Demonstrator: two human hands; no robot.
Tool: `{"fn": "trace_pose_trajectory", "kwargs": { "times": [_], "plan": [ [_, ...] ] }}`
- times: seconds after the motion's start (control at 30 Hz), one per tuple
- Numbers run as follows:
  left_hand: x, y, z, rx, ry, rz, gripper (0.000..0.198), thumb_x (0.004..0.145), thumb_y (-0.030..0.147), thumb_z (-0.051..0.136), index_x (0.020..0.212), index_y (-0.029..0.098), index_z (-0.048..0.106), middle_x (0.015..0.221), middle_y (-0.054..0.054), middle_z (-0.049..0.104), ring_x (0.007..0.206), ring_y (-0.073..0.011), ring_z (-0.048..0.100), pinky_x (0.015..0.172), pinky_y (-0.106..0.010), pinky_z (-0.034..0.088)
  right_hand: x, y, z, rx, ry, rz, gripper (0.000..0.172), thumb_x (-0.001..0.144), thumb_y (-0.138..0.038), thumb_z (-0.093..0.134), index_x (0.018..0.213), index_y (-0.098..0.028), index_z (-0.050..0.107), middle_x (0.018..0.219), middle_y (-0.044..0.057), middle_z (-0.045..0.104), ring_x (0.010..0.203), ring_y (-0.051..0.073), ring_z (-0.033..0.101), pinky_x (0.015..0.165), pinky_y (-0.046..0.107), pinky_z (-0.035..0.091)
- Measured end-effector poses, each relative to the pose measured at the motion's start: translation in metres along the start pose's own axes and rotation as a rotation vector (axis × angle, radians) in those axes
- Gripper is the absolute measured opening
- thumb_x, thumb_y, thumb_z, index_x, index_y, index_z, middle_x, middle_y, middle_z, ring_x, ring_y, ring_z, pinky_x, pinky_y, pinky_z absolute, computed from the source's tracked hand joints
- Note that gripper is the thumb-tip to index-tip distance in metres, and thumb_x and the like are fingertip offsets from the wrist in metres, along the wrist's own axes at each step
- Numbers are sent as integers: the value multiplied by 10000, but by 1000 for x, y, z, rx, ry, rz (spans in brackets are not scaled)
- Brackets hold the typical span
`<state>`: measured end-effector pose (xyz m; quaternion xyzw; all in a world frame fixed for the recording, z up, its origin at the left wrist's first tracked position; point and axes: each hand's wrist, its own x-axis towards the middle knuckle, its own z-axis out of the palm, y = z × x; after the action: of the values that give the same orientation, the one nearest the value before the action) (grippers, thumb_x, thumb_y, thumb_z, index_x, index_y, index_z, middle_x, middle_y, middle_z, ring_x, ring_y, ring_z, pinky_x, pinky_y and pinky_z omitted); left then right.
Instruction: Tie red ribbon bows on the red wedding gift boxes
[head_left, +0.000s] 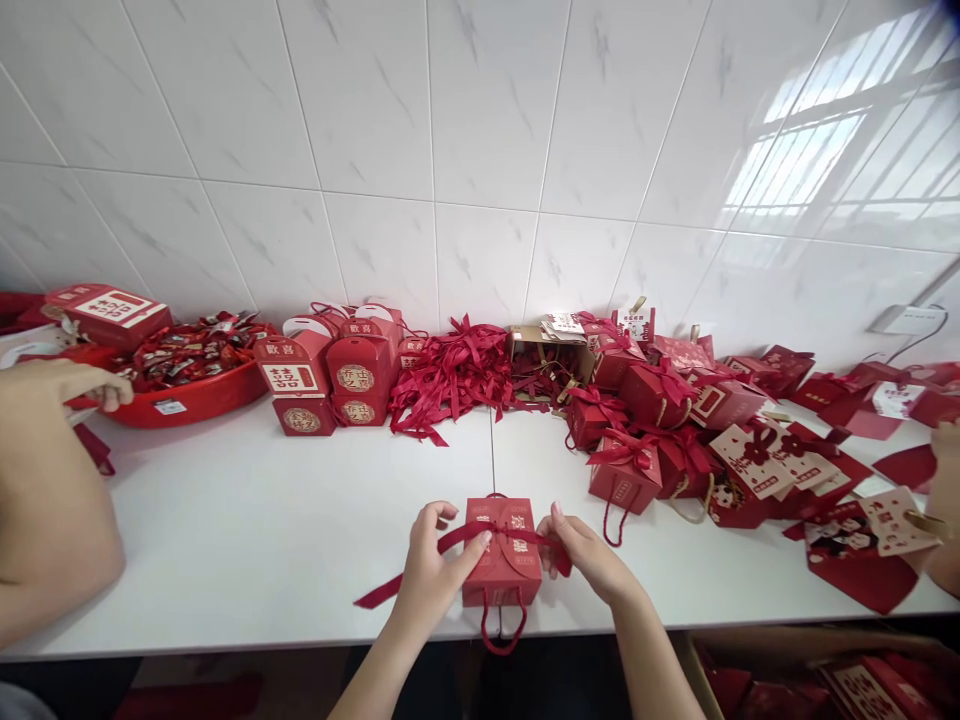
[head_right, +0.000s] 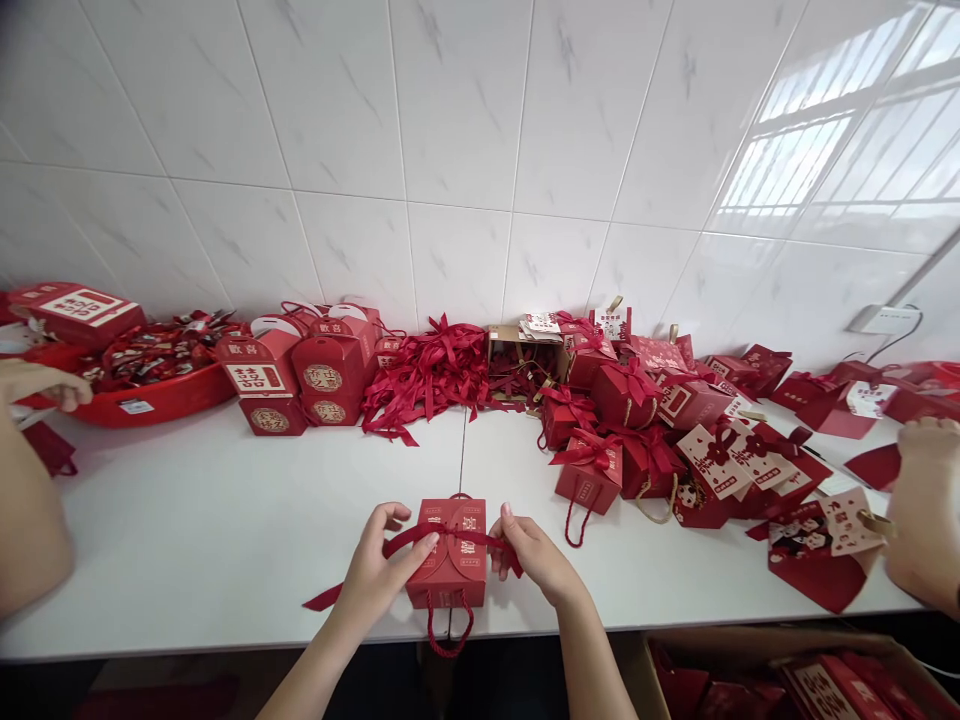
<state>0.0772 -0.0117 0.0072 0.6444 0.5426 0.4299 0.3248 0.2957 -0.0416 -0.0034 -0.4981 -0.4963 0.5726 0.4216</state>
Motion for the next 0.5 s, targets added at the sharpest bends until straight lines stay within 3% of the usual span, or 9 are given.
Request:
{"fn": "trace_pose_trajectory", "kwargs": {
  "times": [0.1,0.27,0.5],
  "plan": [
    [-1,12,-4,117,22,194,264,734,399,637,917,242,530,1019,-70,581,1023,-281,523,900,-454,402,-10,-10,-5,-190,11,17,643,889,-628,263,547,-172,562,528,14,547,567,141,481,630,282,376],
    [0,37,-1,204,-298,451,85,820,320,567,860,247,580,908,-46,636,927,-237,572,872,-404,415,-26,-28,-8,-314,229,-83,445,845,-549,475,580,-191,477,574,-19,481,591,136,449,602,262,356],
    [2,54,22,266,-320,585,148,775,111,571,873,222,578,879,-16,646,858,-206,556,788,-376,439,-48,-60,4,-380,253,-157,315,870,-442,474,695,-185,523,625,-11,508,633,139,458,603,249,371]
  ]
}}
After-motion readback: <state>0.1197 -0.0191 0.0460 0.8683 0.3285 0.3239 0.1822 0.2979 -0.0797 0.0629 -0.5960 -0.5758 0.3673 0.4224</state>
